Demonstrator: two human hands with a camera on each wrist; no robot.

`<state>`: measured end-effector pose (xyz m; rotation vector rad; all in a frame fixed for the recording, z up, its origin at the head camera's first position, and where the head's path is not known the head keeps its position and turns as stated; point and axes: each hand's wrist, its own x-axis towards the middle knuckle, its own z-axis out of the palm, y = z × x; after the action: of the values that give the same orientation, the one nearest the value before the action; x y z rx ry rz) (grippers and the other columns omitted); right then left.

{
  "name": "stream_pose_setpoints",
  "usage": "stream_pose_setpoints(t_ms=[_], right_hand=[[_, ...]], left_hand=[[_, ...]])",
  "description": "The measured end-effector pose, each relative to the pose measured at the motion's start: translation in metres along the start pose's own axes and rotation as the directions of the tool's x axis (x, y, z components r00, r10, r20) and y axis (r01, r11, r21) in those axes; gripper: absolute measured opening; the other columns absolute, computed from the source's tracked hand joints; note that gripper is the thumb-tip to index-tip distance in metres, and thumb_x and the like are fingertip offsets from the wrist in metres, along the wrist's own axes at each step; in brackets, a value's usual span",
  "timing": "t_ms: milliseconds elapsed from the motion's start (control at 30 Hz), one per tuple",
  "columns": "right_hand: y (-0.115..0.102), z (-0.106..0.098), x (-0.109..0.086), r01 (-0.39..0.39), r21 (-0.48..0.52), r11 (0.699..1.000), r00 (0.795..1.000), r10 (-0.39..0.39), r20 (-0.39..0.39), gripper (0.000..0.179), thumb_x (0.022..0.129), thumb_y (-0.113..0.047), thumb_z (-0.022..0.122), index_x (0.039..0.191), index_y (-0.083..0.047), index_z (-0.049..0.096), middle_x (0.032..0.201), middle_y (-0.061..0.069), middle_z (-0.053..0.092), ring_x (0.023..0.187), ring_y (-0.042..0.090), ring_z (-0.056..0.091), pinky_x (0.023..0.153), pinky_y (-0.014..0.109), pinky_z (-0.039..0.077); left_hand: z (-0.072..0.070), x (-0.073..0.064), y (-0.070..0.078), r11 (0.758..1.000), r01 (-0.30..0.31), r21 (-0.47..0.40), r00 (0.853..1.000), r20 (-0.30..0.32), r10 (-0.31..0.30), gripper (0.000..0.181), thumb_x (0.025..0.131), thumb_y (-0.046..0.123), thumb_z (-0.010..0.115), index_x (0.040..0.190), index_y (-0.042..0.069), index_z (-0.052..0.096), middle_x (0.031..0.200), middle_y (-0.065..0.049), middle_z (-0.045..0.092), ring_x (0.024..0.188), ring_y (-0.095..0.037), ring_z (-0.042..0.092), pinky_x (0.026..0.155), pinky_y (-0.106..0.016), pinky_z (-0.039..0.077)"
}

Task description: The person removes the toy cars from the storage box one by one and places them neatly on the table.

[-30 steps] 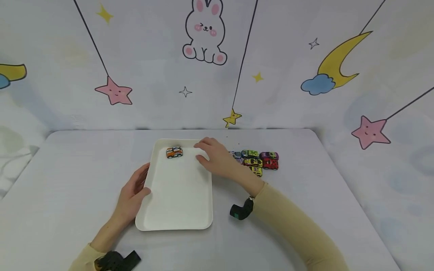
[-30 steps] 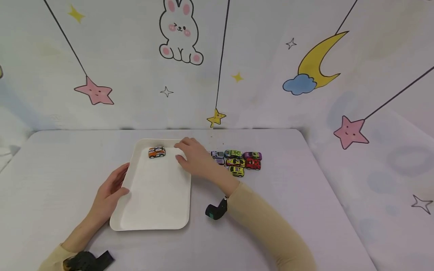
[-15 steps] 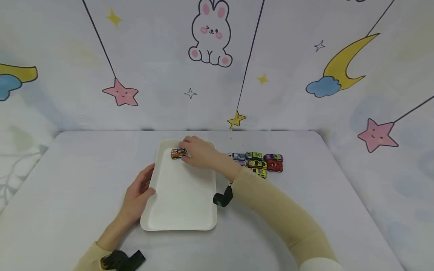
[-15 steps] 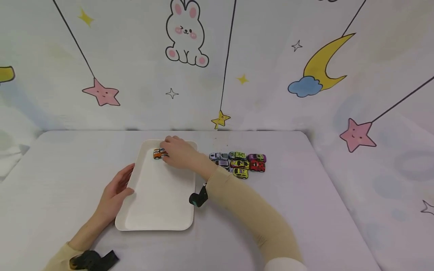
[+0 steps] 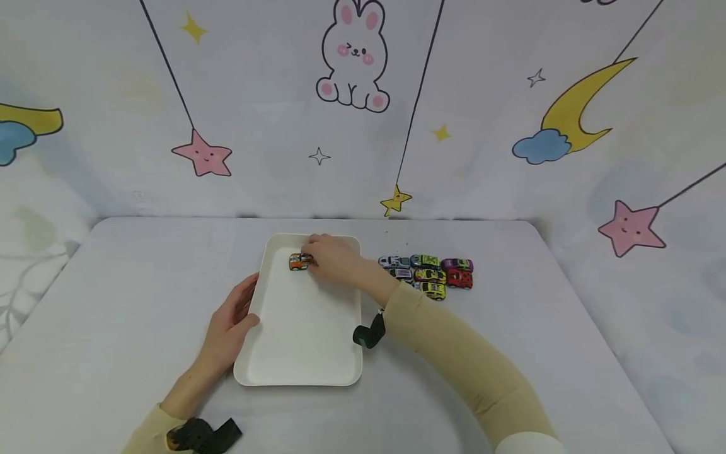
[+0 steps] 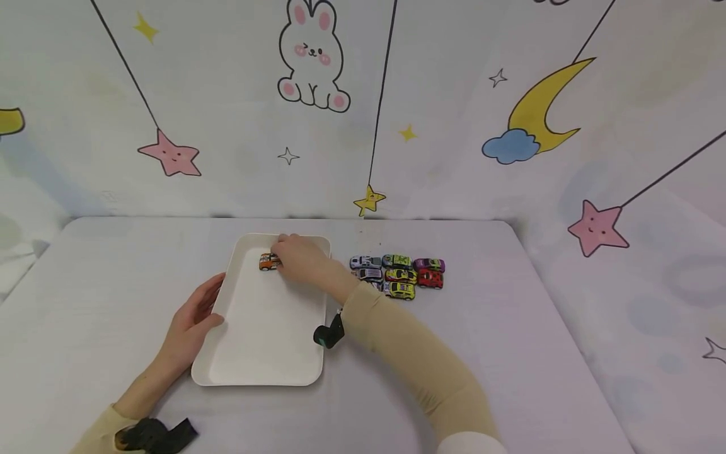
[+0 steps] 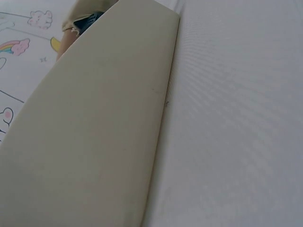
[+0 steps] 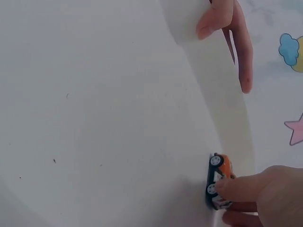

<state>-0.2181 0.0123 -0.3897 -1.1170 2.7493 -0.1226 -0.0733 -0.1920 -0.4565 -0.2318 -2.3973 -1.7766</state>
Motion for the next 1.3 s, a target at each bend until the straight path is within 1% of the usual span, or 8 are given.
stream_pose_setpoints(t_ms=[133, 233, 467, 800, 900, 1000, 1133, 1300], right_hand=[[-0.003, -0.001, -0.006, 0.008, -0.004, 1.0, 1.0, -0.008, -0.015, 0.025, 0.095, -0.022, 0.068, 0.119, -0.015, 0.071, 0.109, 0.0, 0.067, 0.094, 0.014, 0.059, 0.087, 0.028, 0.05], [-0.006, -0.002, -0.011, 0.021, -0.027, 0.999, 1.0, -0.021, -0.022, 0.022, 0.092, -0.021, 0.072, 0.113, -0.014, 0.073, 0.103, 0.0, 0.068, 0.089, 0.013, 0.058, 0.083, 0.026, 0.05], [-0.014, -0.001, -0.026, 0.034, -0.113, 0.993, 0.999, -0.035, -0.006, 0.023, 0.09, -0.02, 0.074, 0.112, -0.012, 0.072, 0.101, -0.001, 0.072, 0.092, 0.016, 0.062, 0.084, 0.027, 0.051], [-0.018, 0.007, -0.056, 0.045, -0.142, 0.989, 0.999, -0.048, -0.019, 0.028, 0.09, -0.022, 0.073, 0.116, -0.011, 0.068, 0.102, 0.0, 0.073, 0.094, 0.017, 0.065, 0.087, 0.03, 0.052], [-0.018, 0.011, -0.063, 0.06, -0.115, 0.992, 0.998, -0.063, -0.03, 0.028, 0.09, -0.022, 0.074, 0.116, -0.011, 0.068, 0.103, -0.001, 0.073, 0.095, 0.016, 0.065, 0.088, 0.029, 0.051], [-0.017, 0.013, -0.072, 0.079, -0.062, 0.995, 0.995, -0.083, -0.055, 0.024, 0.09, -0.02, 0.074, 0.112, -0.012, 0.069, 0.1, -0.001, 0.073, 0.092, 0.016, 0.063, 0.086, 0.028, 0.051], [-0.014, 0.015, -0.082, 0.11, 0.023, 0.994, 0.989, -0.107, -0.099, 0.023, 0.089, -0.019, 0.074, 0.11, -0.012, 0.07, 0.098, -0.002, 0.072, 0.09, 0.015, 0.062, 0.084, 0.028, 0.05], [-0.008, 0.024, -0.093, 0.139, 0.104, 0.985, 0.985, -0.127, -0.114, 0.029, 0.09, -0.021, 0.074, 0.117, -0.013, 0.07, 0.107, -0.001, 0.073, 0.098, 0.015, 0.063, 0.088, 0.027, 0.051]], left_hand=[[0.0, -0.001, 0.002, 1.0, 0.012, 0.008, 1.0, 0.001, -0.012, 0.071, 0.084, -0.016, 0.046, 0.152, 0.002, 0.037, 0.154, -0.023, 0.041, 0.139, -0.044, 0.041, 0.101, -0.004, 0.035], [0.0, -0.001, 0.003, 1.0, 0.016, 0.008, 1.0, 0.001, -0.016, 0.071, 0.084, -0.016, 0.046, 0.152, 0.003, 0.038, 0.154, -0.022, 0.041, 0.139, -0.043, 0.041, 0.101, -0.004, 0.035], [0.0, -0.002, 0.003, 1.0, 0.007, 0.026, 1.0, -0.006, -0.006, 0.071, 0.084, -0.016, 0.047, 0.151, 0.004, 0.039, 0.153, -0.022, 0.043, 0.137, -0.04, 0.045, 0.101, -0.004, 0.036], [-0.001, -0.002, 0.0, 0.999, -0.025, 0.021, 1.0, -0.008, 0.025, 0.071, 0.083, -0.017, 0.047, 0.151, 0.004, 0.039, 0.151, -0.023, 0.044, 0.136, -0.014, 0.048, 0.102, -0.005, 0.037], [-0.001, -0.003, 0.0, 0.999, -0.033, 0.017, 0.999, -0.012, 0.034, 0.072, 0.083, -0.018, 0.046, 0.151, 0.003, 0.04, 0.151, -0.024, 0.044, 0.132, -0.001, 0.048, 0.102, -0.005, 0.037], [-0.002, -0.002, 0.001, 0.999, -0.05, 0.008, 0.999, -0.012, 0.05, 0.071, 0.082, -0.018, 0.047, 0.15, 0.002, 0.04, 0.15, -0.026, 0.044, 0.129, 0.006, 0.047, 0.101, -0.005, 0.037], [-0.002, -0.002, 0.001, 0.998, -0.066, 0.001, 0.998, -0.016, 0.066, 0.072, 0.082, -0.019, 0.047, 0.15, 0.002, 0.04, 0.15, -0.026, 0.045, 0.128, 0.007, 0.047, 0.101, -0.005, 0.037], [-0.001, -0.003, 0.0, 0.998, -0.062, -0.015, 0.998, -0.012, 0.062, 0.072, 0.082, -0.019, 0.047, 0.15, 0.001, 0.04, 0.15, -0.027, 0.044, 0.129, 0.007, 0.047, 0.101, -0.005, 0.037]])
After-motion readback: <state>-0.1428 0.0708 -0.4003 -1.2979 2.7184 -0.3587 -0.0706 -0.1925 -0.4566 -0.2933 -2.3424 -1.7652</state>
